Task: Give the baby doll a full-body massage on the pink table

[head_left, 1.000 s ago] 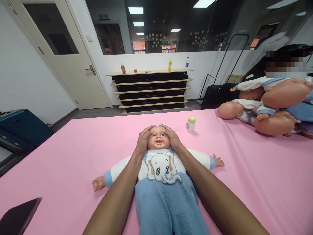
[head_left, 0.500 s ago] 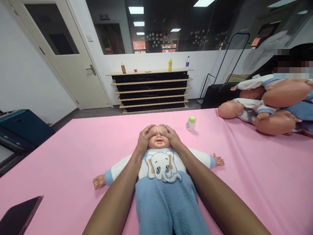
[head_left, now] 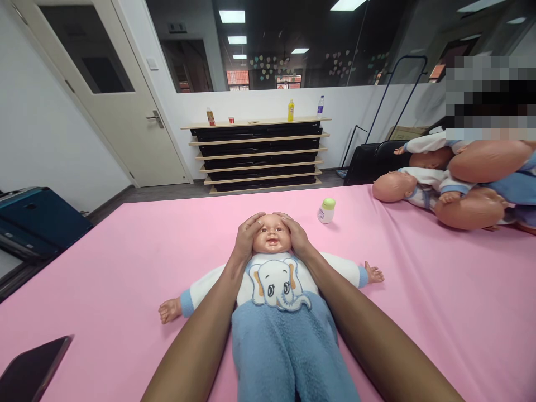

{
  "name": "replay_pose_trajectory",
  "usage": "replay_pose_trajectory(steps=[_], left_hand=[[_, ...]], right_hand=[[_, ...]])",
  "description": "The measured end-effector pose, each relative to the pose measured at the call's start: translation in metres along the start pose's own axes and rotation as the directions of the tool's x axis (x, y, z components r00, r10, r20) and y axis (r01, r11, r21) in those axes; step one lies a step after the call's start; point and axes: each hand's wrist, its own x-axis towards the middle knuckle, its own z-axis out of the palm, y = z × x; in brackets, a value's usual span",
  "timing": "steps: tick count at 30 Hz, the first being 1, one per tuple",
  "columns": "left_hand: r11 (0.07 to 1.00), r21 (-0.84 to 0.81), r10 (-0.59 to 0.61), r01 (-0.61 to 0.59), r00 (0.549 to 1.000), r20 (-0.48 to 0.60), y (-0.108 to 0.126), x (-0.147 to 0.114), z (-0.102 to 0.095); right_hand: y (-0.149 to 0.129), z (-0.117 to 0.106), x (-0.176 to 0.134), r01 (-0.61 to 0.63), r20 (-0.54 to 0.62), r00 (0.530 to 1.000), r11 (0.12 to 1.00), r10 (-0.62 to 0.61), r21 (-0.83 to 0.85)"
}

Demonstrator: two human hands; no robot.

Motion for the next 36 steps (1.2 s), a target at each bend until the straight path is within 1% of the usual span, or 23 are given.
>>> replay_pose_trajectory(steps=[3, 6, 12, 15, 19, 21, 23, 26, 28, 33, 36], left_hand=[[0.999, 0.001, -0.033, 0.033, 0.999, 0.040, 0.004, -0.003, 0.001], [0.999, -0.003, -0.044, 0.044, 0.998, 0.051, 0.005, -0.004, 0.001], [1.000, -0.010, -0.021, 0.021, 1.000, -0.003, 0.000, -0.001, 0.000], [1.000, -0.020, 0.013, -0.014, 1.000, -0.028, -0.005, 0.003, -0.002], [0.998, -0.028, 0.049, -0.050, 0.997, -0.061, -0.009, 0.006, -0.004], [0.998, -0.031, 0.049, -0.050, 0.998, -0.040, -0.008, 0.004, -0.003], [0.999, -0.024, 0.029, -0.029, 1.000, 0.000, -0.005, 0.001, -0.002], [1.000, -0.007, -0.008, 0.008, 0.999, 0.035, -0.001, -0.002, -0.001], [1.000, -0.006, -0.013, 0.014, 0.999, 0.030, 0.000, -0.003, 0.000], [0.999, -0.007, -0.031, 0.031, 0.999, -0.011, -0.001, -0.001, 0.000], [1.000, 0.004, 0.024, -0.024, 0.999, -0.043, -0.004, 0.001, -0.001]], right_hand=[[-0.006, 0.000, -0.005, -0.069, 0.063, 0.996, 0.997, 0.070, -0.015], [-0.010, 0.001, -0.008, -0.103, 0.063, 0.993, 0.995, 0.104, -0.013], [-0.007, 0.001, -0.005, -0.090, 0.058, 0.994, 0.996, 0.089, 0.018], [-0.002, 0.000, -0.002, -0.067, 0.063, 0.996, 0.996, 0.064, 0.057], [0.003, -0.002, 0.002, -0.014, -0.007, 1.000, 0.998, 0.015, 0.067], [0.003, -0.002, 0.002, 0.006, -0.027, 1.000, 0.998, -0.005, 0.059], [0.001, -0.002, -0.001, -0.014, 0.006, 1.000, 0.999, 0.013, 0.051], [-0.003, -0.001, -0.005, -0.084, 0.060, 0.995, 0.996, 0.081, 0.036], [-0.005, 0.000, -0.007, -0.100, 0.060, 0.993, 0.994, 0.098, 0.034], [-0.004, 0.000, -0.005, -0.082, 0.079, 0.994, 0.995, 0.078, 0.056], [-0.001, -0.001, -0.002, -0.071, 0.077, 0.995, 0.995, 0.066, 0.068]])
